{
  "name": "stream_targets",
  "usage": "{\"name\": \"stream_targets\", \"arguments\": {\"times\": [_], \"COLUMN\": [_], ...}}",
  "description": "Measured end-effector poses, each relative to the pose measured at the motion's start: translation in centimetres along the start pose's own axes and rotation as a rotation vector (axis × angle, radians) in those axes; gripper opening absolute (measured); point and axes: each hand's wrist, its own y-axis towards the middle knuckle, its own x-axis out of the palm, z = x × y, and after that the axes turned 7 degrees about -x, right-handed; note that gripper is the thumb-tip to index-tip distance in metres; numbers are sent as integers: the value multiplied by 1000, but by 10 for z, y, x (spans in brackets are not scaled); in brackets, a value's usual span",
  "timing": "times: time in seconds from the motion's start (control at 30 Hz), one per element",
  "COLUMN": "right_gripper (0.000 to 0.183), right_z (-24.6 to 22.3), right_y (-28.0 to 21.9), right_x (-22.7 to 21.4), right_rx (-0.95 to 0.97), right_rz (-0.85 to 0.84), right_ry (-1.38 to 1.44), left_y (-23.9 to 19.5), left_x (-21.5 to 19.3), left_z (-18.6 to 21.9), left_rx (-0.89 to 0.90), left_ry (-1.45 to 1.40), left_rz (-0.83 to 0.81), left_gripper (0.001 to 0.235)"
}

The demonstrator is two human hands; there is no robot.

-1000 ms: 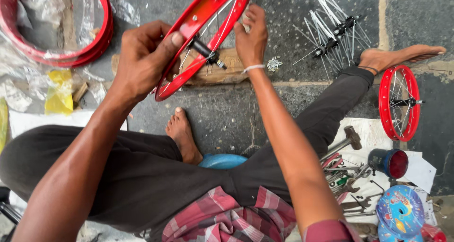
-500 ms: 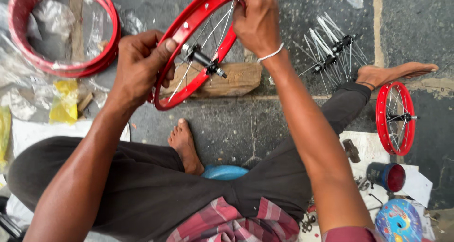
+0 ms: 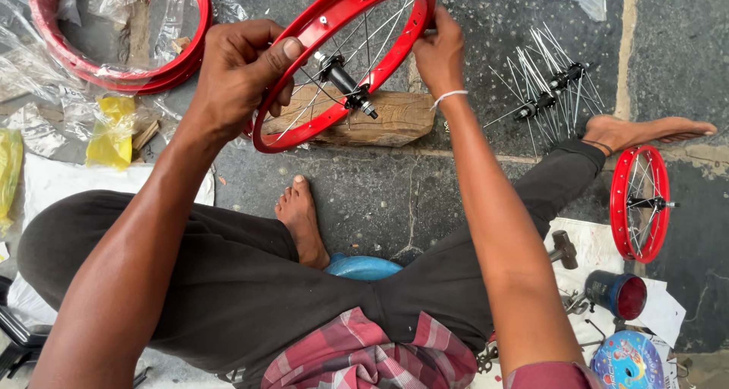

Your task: The person is assembling a red bicycle wheel by inserting metal spokes into the rim and hub. They are sitting on the floor, holding the wheel and using their hands to thread the spokes through the holes in the rim and secure them into the hub.

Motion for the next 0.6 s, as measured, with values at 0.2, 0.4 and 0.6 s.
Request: {"name": "stream_targets", "arguments": {"times": [0.2,0.4,0.6], "right_gripper": [40,33,20], "right_z": [38,29,-96], "right_y": [-24,-24,-16], "right_x": [21,13,-9], "right_rx": [352,86,-236], "right_rz": [-4,173,256], "right_ry": [389,2,17], "left_y": [0,2,13], "left_x": [-6,8,29], "left_z": [-1,5,6], "left_rx": [-7,-35,-45], "left_ry": [-4,4,5], "left_rz": [3,14,94], "left_gripper": [33,31,31]}}
